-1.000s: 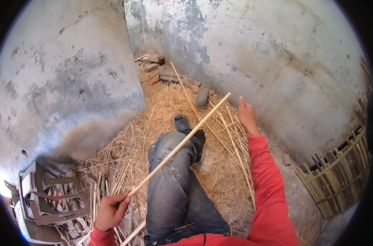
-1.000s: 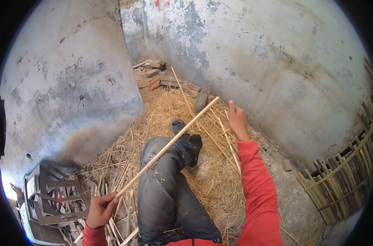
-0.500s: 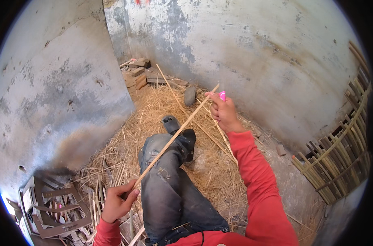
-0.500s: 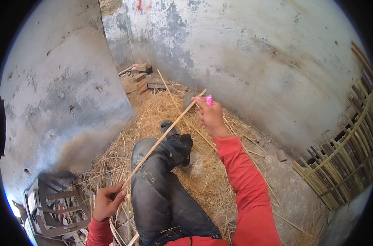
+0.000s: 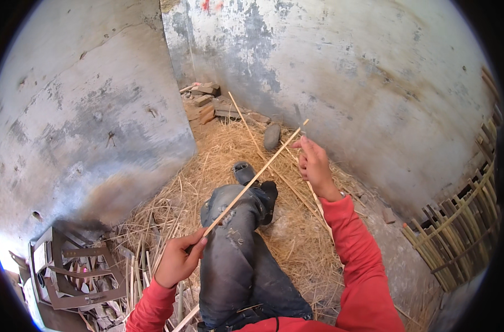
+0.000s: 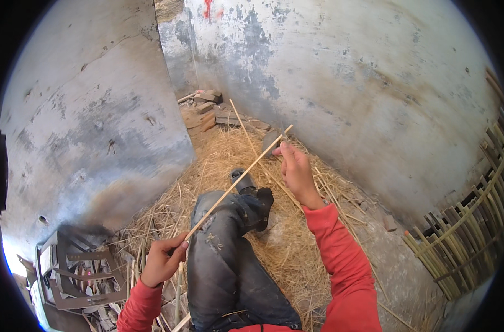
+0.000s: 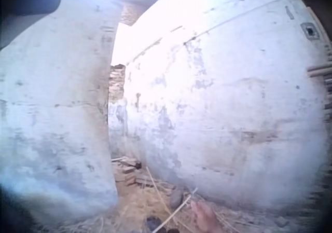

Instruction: The person scrapes thin wooden sticks with a knife to smooth them while sitting on a straw-covered floor.

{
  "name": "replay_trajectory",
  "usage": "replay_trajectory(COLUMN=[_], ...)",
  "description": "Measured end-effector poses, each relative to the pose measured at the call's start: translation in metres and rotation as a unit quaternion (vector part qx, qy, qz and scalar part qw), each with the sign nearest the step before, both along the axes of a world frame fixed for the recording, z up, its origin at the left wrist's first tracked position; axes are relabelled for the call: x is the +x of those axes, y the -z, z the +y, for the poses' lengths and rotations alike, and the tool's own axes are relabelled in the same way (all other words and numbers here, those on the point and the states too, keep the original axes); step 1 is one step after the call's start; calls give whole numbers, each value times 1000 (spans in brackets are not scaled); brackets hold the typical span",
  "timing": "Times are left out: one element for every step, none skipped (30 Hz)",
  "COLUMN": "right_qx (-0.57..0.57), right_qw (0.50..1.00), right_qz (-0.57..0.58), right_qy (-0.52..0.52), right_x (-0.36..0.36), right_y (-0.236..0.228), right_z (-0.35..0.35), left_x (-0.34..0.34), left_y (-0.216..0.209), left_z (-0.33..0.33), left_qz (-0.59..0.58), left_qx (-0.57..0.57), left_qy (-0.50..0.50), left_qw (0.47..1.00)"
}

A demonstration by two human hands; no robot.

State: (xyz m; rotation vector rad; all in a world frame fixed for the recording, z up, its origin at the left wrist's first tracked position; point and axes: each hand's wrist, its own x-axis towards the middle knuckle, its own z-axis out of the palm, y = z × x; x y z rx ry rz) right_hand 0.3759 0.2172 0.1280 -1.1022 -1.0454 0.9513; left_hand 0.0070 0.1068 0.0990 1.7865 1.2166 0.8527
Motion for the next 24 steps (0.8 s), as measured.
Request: replay_trajectory(right_qx=[-1, 5, 11, 11, 72, 132, 131, 129, 127, 134, 116, 98, 99, 106, 113, 118, 119, 154, 190, 191, 212, 232, 234, 251], right_qw=[1000, 999, 996, 996, 984, 960, 960, 946, 929, 927, 908, 886, 886, 867, 847, 831, 831, 821, 809, 808, 794, 780, 780, 774], right_qz=[1, -41, -83, -82, -166, -248, -248, -298, -348, -350, -400, -449, -448, -484, -519, -543, -543, -549, -556, -557, -569, -579, -578, -579], right_qy=[-2, -13, -24, -25, -4, 19, 17, 3, -11, -9, -34, -58, -57, -43, -30, -22, -23, -8, 9, 9, 27, 45, 44, 48], right_x=[-2, -2, -3, -7, -13, -19, -28, -39, -49, -57, -66, -74, -80, -86, -88, -87, -86, -84, -82, -81, -80, -80, -79, -77], right_y=[4, 10, 16, 21, 26, 31, 32, 28, 27, 24, 26, 28, 31, 35, 36, 37, 39, 44, 47, 48, 48, 48, 49, 51], right_z=[-1, 0, 1, 1, 0, -2, -8, -17, -26, -33, -41, -47, -54, -59, -61, -59, -55, -48, -42, -37, -32, -28, -24, -19], left_x=[1, 2, 2, 3, 4, 5, 5, 5, 4, 6, 7, 9, 13, 17, 19, 18, 16, 15, 15, 15, 15, 14, 13, 13], left_y=[0, 1, 1, 1, 1, 0, 2, 2, 4, 3, 4, 1, -2, -3, -4, -3, -1, 0, 0, -2, -2, -3, -4, -5], left_z=[1, 1, 1, 1, 2, 2, 3, 3, 2, 3, 3, 4, 4, 4, 5, 4, 3, 3, 3, 3, 3, 2, 2, 1], left_qz=[-10, -19, -18, -21, -24, -23, -14, -5, -4, -3, -2, 17, 18, 25, 32, 30, 39, 49, 47, 56, 65, 66, 64, 63], left_qx=[-4, -8, -9, -7, -6, -6, -4, 0, 0, -1, -6, 8, 9, 37, 65, 65, 70, 74, 75, 75, 75, 76, 78, 81], left_qy=[1, 2, 0, 2, 4, 4, -3, -11, -14, -14, -14, -23, -23, -25, -27, -27, -32, -37, -38, -44, -50, -51, -54, -57], left_qw=[1000, 1000, 1000, 1000, 1000, 1000, 1000, 1000, 1000, 1000, 1000, 1000, 1000, 999, 997, 997, 996, 995, 995, 995, 994, 994, 993, 993])
